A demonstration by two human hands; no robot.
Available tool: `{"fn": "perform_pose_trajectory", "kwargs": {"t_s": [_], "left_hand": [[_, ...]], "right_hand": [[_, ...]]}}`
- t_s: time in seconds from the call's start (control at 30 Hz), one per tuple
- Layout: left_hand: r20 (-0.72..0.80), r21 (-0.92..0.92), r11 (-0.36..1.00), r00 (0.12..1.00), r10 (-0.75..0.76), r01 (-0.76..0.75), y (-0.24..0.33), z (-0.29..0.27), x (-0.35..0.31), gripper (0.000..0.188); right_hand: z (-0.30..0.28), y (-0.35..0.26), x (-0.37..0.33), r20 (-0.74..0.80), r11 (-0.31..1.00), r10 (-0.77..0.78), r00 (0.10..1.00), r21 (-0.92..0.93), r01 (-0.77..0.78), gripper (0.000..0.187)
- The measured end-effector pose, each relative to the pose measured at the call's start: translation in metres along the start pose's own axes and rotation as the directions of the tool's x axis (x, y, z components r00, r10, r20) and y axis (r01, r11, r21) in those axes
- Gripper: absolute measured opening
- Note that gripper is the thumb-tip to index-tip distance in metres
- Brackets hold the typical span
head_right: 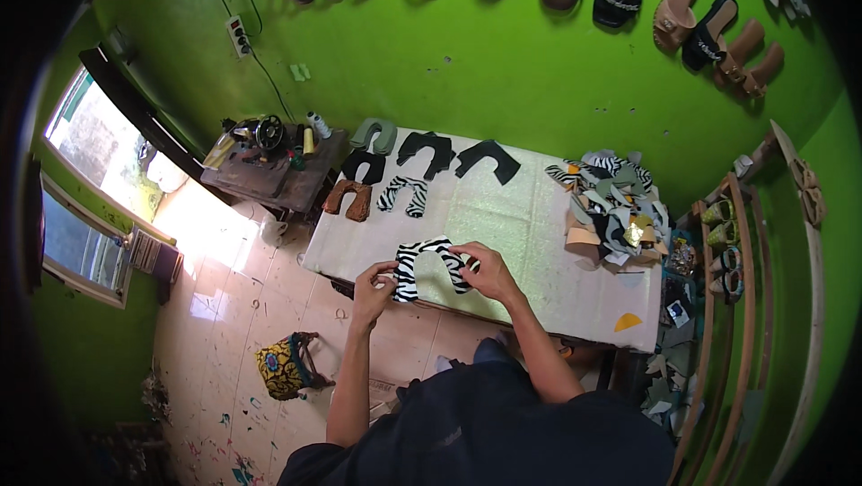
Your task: Arranging and inspecting zebra-patterned fabric shoe upper components on a workbench in a manufacturing workshop.
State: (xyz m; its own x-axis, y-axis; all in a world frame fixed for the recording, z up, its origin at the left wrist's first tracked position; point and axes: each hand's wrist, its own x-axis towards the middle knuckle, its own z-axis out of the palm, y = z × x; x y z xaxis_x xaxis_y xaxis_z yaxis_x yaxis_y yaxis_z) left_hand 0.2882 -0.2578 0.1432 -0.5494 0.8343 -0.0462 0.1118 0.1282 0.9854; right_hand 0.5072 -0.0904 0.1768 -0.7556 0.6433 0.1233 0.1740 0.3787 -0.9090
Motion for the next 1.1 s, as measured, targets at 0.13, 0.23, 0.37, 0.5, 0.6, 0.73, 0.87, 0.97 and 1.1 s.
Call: {"fn": "perform_pose_trajectory", "kwargs": {"t_s": [0.13, 0.23, 0.37, 0.5, 0.6, 0.73, 0.87, 0.97, 1.1], "left_hand": [[-0.031, -0.075, 0.996, 0.999, -0.044, 0.041, -0.004, -0.032, 0.003, 0.042], [-0.055, -0.027, 1.000, 0.998, -0.006, 0.004, -0.009, -0.050, 0.014, 0.041], [-0.061, 0.043, 0.999, 0.998, -0.001, 0.003, -0.005, -0.068, 0.038, 0.041], [-0.030, 0.070, 0.998, 1.000, 0.004, -0.002, -0.021, -0.090, 0.077, 0.042], [0.015, 0.086, 0.996, 1.000, -0.025, 0.023, -0.022, -0.098, 0.113, 0.044], [0.043, 0.091, 0.995, 0.998, -0.038, 0.034, -0.020, -0.105, 0.156, 0.043], [0.053, 0.117, 0.992, 0.997, -0.056, 0.049, -0.023, -0.107, 0.189, 0.041], [0.099, 0.140, 0.990, 0.994, -0.047, 0.033, -0.024, -0.105, 0.212, 0.041], [0.193, 0.125, 0.992, 0.980, -0.041, 0.016, -0.027, -0.103, 0.243, 0.042]], "right_hand": [[0.025, -0.010, 0.023, 0.054, 0.998, 0.053, 0.997, 0.016, -0.054, 0.046], [0.043, -0.004, 0.043, 0.068, 0.998, 0.035, 0.997, 0.049, -0.038, 0.047], [0.061, 0.005, 0.073, 0.069, 0.997, 0.047, 0.997, 0.053, -0.051, 0.046], [0.077, 0.014, 0.106, 0.030, 0.997, 0.022, 0.999, 0.067, -0.024, 0.046], [0.081, 0.027, 0.134, 0.004, 0.995, 0.059, 0.998, 0.077, -0.059, 0.046], [0.082, 0.032, 0.167, -0.023, 0.992, 0.114, 0.993, 0.063, -0.112, 0.046], [0.083, 0.035, 0.191, -0.047, 0.985, 0.154, 0.987, 0.080, -0.150, 0.046], [0.085, 0.043, 0.201, -0.094, 0.984, 0.165, 0.982, 0.080, -0.158, 0.047], [0.086, 0.050, 0.211, -0.170, 0.983, 0.183, 0.968, 0.052, -0.177, 0.048]]}}
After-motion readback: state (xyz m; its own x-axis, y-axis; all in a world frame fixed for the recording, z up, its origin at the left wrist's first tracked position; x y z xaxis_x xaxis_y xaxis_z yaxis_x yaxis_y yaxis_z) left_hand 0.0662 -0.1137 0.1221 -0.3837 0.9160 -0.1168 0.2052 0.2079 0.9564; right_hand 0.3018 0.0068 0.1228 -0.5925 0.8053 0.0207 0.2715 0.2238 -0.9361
